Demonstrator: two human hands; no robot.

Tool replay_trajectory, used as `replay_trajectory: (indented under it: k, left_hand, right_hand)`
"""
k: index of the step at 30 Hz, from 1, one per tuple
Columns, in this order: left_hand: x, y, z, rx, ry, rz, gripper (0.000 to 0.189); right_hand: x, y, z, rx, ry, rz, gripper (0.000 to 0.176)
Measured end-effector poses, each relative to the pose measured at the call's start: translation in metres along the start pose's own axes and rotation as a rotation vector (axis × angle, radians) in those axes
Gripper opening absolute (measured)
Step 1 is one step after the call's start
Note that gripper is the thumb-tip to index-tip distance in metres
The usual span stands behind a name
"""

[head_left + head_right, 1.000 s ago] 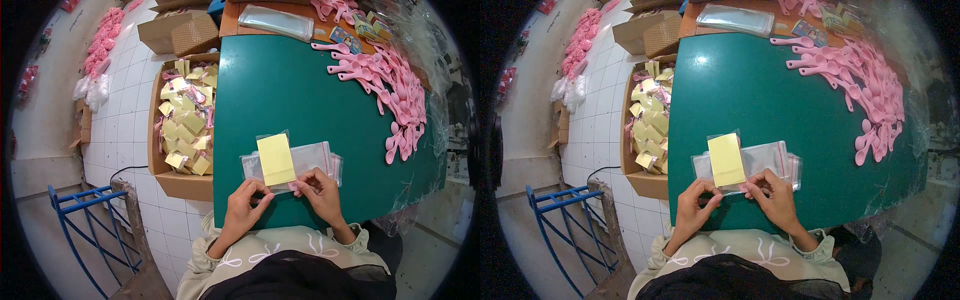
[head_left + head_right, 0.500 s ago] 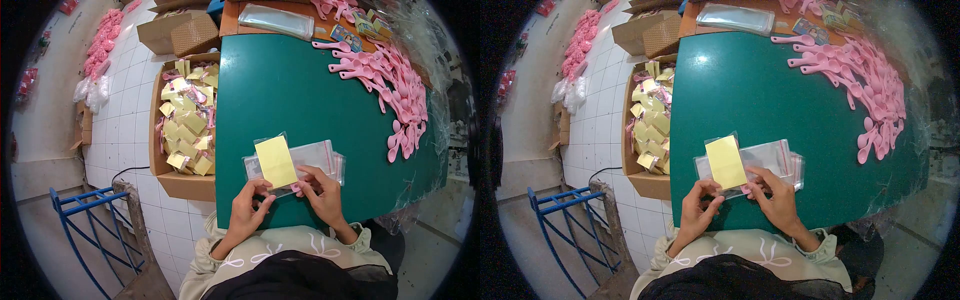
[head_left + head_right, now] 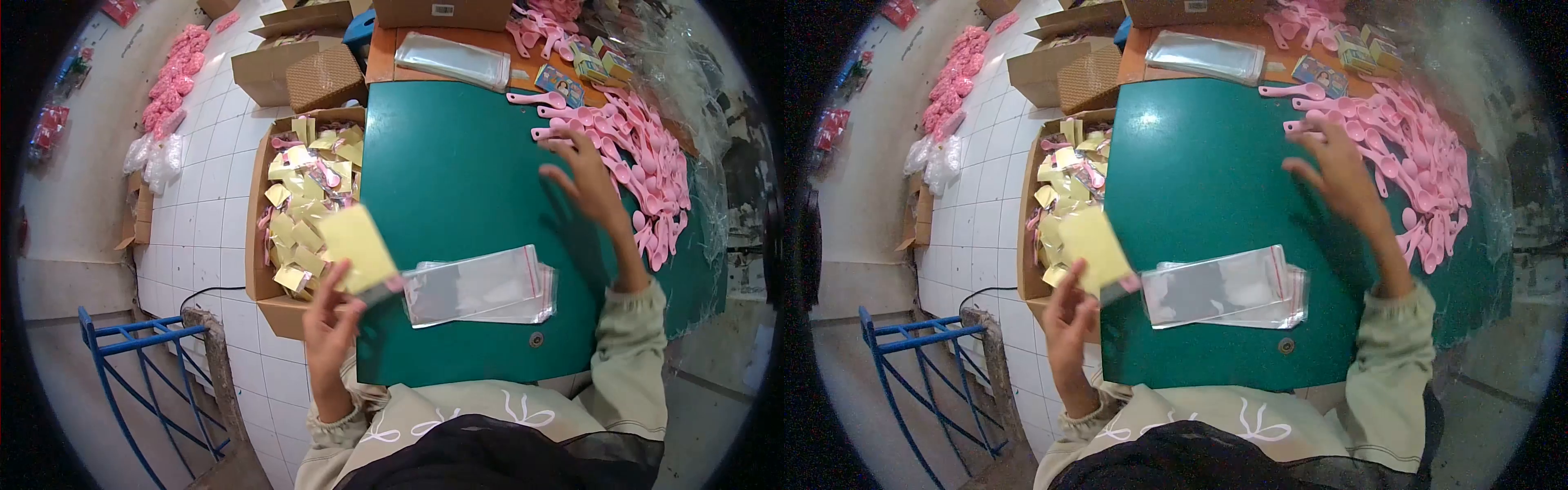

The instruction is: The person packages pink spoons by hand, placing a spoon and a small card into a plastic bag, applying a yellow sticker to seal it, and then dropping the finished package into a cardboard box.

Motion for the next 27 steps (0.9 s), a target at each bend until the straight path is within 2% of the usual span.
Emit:
replay_trajectory:
  k: [2, 3, 7, 8, 11, 14, 15, 17, 18, 19, 21, 23, 26, 27]
  left_hand:
    - [0.029, -0.014, -0.016, 0.033, 0.089, 0.009, 0.052]
    - [0.045, -0.022, -0.021, 0.018, 0.121, 0.009, 0.052]
    - [0.101, -0.089, -0.054, 0.062, 0.211, 0.03, 0.05]
    - [0.115, -0.111, -0.063, 0.095, 0.222, 0.041, 0.05]
    - [0.136, -0.163, -0.085, 0.235, 0.236, -0.081, 0.049]
    - [0.16, -0.248, -0.114, 0.214, 0.288, -0.225, 0.046]
    - [0.162, -0.253, -0.115, 0.317, 0.305, -0.209, 0.046]
    - [0.166, -0.261, -0.121, 0.775, 0.302, -0.061, 0.047]
    - [0.165, -0.252, -0.12, 1.003, 0.295, 0.018, 0.048]
    - [0.161, -0.229, -0.109, 0.882, 0.348, 0.132, 0.048]
    - [0.156, -0.177, -0.079, 0.801, 0.32, 0.338, 0.039]
    - [0.145, -0.11, -0.036, 0.538, 0.221, 0.42, 0.034]
    - [0.087, 0.012, 0.042, 0.408, 0.012, 0.593, 0.017]
    - [0.072, 0.028, 0.063, 0.347, -0.104, 0.589, 0.012]
  right_hand:
    - [0.024, 0.052, 0.026, -0.072, 0.002, -0.094, 0.039]
    - [0.031, 0.066, 0.036, -0.131, -0.005, -0.077, 0.041]
    - [0.022, 0.095, 0.068, -0.294, 0.026, -0.067, 0.048]
    - [0.018, 0.098, 0.07, -0.324, 0.049, -0.081, 0.05]
    - [-0.009, 0.078, 0.056, -0.367, 0.045, -0.042, 0.049]
    - [-0.036, 0.064, 0.035, -0.304, 0.028, 0.01, 0.048]
    - [-0.044, 0.059, 0.029, -0.26, 0.088, -0.001, 0.046]
    - [-0.054, 0.054, 0.017, -0.235, 0.062, 0.046, 0.043]
    - [-0.057, 0.052, 0.012, -0.223, 0.048, 0.071, 0.041]
    - [-0.057, 0.048, 0.01, -0.199, 0.114, 0.035, 0.033]
    - [-0.059, 0.05, 0.007, -0.214, 0.082, 0.013, 0.029]
    - [-0.057, 0.046, 0.005, -0.239, 0.083, -0.02, 0.025]
    - [-0.051, 0.036, 0.005, -0.279, 0.138, -0.054, 0.022]
    - [-0.051, 0.035, 0.004, -0.279, 0.156, -0.056, 0.022]
Point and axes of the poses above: each hand's wrist, its own x-axis towards the middle knuckle, its own z-axis out of the palm, y = z × x, the point moved 1 cm from there along x, towards the middle knuckle, and after that the axes turned 15 degrees about y, right-handed, at the moved point
